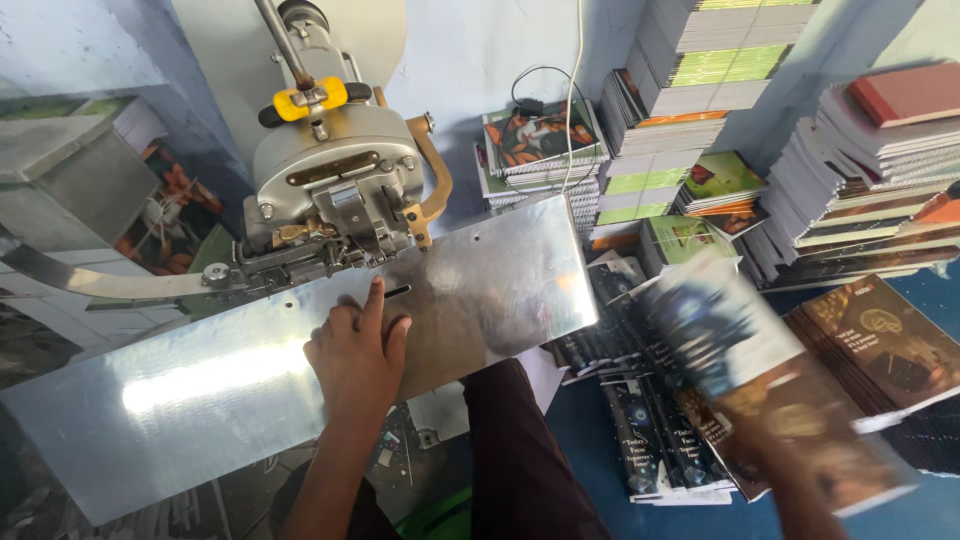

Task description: The person repeatedly picks up a book with a space-themed cover, places it on a binding machine, and operates the machine to stitch the spine. After each cycle, the person removes the book and sets it aside, then repeats the process with another book from a nearby stack.

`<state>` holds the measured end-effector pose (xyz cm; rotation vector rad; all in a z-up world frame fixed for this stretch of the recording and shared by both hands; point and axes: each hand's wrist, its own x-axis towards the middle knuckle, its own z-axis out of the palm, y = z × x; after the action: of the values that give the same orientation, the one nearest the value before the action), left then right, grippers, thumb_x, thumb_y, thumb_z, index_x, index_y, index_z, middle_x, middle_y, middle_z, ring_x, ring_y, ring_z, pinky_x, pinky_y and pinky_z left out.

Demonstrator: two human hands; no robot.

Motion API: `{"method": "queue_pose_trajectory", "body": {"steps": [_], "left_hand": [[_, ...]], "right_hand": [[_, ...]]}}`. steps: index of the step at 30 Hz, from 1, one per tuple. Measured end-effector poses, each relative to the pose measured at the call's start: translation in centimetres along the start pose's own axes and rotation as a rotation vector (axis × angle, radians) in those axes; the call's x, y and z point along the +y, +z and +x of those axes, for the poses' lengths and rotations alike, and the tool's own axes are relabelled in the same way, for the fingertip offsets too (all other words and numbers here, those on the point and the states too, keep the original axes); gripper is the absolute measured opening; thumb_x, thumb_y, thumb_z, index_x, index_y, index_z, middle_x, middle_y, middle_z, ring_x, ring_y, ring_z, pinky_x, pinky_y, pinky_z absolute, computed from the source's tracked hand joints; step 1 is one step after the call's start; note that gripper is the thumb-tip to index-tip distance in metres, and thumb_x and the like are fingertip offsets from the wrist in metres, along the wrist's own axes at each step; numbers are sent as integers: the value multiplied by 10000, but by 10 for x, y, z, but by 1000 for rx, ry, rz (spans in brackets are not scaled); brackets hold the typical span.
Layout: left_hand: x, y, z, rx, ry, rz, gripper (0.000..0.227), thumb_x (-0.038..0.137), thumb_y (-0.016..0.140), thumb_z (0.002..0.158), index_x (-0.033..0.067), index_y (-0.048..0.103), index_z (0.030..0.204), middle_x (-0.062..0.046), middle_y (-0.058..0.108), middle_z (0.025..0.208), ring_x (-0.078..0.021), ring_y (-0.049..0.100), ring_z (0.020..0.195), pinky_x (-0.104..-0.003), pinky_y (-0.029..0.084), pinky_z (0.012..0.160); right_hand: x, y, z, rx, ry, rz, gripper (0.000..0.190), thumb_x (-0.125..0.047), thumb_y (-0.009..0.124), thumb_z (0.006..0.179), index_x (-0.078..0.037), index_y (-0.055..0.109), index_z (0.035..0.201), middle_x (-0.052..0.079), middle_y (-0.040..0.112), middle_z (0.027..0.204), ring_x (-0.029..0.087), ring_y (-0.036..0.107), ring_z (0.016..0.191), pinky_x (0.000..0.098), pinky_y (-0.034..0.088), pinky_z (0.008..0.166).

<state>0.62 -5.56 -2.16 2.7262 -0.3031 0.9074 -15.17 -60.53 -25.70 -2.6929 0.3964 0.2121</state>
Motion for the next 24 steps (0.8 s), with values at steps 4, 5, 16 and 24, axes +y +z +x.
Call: {"method": "queue_pose_trajectory", "body": {"steps": [4,5,16,24], "left_hand": [[1,-2,1,-5,2,-10,591,443,711,910,209,621,1445,-92,547,1047,-295,564,923,-469,388,840],[0,-2,1,-8,0,-6,592,445,713,907,211,621,1444,-87,545,1034,-292,566,922,-471,386,840],[-3,4,0,-6,-11,11,610,479,710,900,220,620,1445,-85,547,1025,-287,569,917,-476,385,836],[-4,4,-2,29,25,33,625,466,710,896,209,603,1455,-98,555,1094,-294,569,957,-466,386,847]], "right_hand": [[-27,29,6,-360,122,92,722,-192,724,875,-218,420,1529,130,720,1334,265,705,1224,418,553,1049],[-30,30,7,-374,163,73,761,-210,732,875,-237,387,1552,132,717,1336,269,706,1223,412,554,1055],[-16,-17,42,-140,134,65,662,-339,739,880,-189,508,1482,147,663,1410,317,684,1232,438,524,1065],[-54,-69,57,48,23,181,652,-282,735,889,-118,520,1482,233,621,1404,380,615,1262,499,501,1048]]}}
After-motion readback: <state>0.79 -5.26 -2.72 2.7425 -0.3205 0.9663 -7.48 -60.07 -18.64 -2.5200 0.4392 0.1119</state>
